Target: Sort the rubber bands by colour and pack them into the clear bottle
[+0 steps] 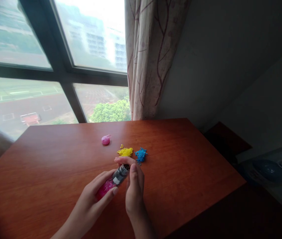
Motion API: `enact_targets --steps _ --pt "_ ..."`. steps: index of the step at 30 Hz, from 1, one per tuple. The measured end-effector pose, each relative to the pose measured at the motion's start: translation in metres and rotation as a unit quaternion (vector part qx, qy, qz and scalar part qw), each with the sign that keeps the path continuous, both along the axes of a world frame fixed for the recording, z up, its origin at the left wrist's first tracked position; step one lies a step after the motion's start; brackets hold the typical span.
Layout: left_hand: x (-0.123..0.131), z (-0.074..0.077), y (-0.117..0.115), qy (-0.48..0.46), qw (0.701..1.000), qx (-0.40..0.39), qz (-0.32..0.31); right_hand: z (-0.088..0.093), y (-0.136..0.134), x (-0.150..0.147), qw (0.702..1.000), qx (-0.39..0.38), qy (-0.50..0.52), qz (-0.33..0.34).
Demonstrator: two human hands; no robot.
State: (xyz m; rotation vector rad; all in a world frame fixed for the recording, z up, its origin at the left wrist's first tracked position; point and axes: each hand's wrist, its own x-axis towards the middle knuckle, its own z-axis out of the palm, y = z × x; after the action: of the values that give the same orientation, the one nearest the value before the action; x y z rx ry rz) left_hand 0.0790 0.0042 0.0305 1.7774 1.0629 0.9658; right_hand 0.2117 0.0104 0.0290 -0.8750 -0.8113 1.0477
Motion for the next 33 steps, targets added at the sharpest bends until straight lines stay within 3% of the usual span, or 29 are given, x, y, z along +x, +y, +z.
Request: enact_targets --steps 5,9,17,21,26,31,33 --pt "-0.003 -0.005 0.002 -0.010 1.000 0.003 0.011 -0.003 -0.006 0.018 0.997 0.010 -0.074 0.005" --pt "-0.004 -0.010 0.004 -0.022 0.999 0.011 0.023 0.004 -0.014 0.033 0.970 0.038 -0.238 -0.019" --pt "-0.006 -0.007 0.004 0.013 0.996 0.074 -0.041 0.042 -0.026 0.049 0.875 0.025 -0.455 0.166" --pt "-0.008 -0.011 0.003 0.031 0.995 0.089 -0.039 0.052 -0.031 0.063 0.860 -0.001 -0.472 0.196" --pt "-0.008 -0.010 0.005 0.023 0.996 0.079 -0.027 0.047 -0.035 0.072 0.887 -0.002 -0.446 0.122" --pt "-0.006 -0.012 0.004 0.024 0.995 0.083 -0.045 0.050 -0.038 0.061 0.846 0.012 -0.501 0.182" --pt "-0.006 -0.013 0.003 0.030 0.995 0.081 -0.050 0.051 -0.039 0.063 0.850 0.015 -0.494 0.183"
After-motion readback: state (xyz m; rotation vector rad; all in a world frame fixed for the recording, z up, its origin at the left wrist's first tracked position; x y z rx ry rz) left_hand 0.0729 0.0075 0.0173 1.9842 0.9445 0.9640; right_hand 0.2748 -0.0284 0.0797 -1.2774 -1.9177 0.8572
